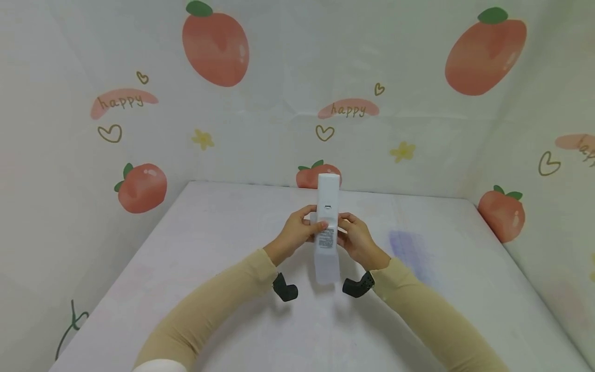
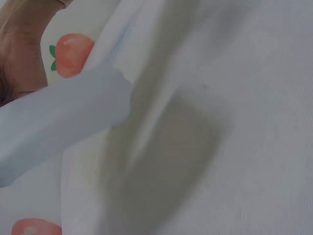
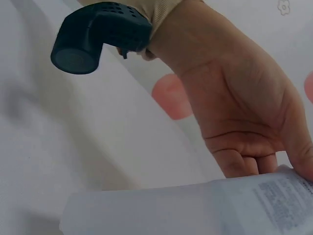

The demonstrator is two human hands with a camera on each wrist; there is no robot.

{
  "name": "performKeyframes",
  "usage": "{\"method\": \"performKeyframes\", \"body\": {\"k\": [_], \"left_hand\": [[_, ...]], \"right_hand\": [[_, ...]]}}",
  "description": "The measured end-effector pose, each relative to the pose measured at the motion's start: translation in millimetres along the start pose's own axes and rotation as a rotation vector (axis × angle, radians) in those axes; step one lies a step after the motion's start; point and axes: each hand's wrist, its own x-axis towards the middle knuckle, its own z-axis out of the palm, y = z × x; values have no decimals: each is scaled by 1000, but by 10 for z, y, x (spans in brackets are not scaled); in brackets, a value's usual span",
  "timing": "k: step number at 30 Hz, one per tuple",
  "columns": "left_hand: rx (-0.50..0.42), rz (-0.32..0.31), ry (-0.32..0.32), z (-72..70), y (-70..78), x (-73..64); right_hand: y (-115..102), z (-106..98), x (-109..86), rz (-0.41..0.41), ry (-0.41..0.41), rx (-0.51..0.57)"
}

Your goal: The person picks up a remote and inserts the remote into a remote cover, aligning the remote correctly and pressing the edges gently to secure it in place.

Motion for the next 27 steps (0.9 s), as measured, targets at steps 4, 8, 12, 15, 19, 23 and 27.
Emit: {"method": "performKeyframes", "body": {"k": [4,8,12,15,19,23,27], "left_hand": [[17,28,25,-18,-12,-12],[38,36,46,-40,-18,-23],[54,45,38,-39,-19,-36],[63,69,34,-27,-33,-53],[-37,127,109,-13,-104,-66],[-190,130,164,4,-162,-87],[-234,73,167,36,-181,-97]], "right_hand": [[16,7,-29,-49,-47,-11],[3,10,-70,-77,-107,-59],[-25,1,-95,-92,-140,-132],[-47,-16,-98,-109,-143,-188],[-94,-59,-90,-142,-133,-171],[-147,-97,-95,-159,-136,-122],[-152,-76,-104,-158,-145,-121]]}}
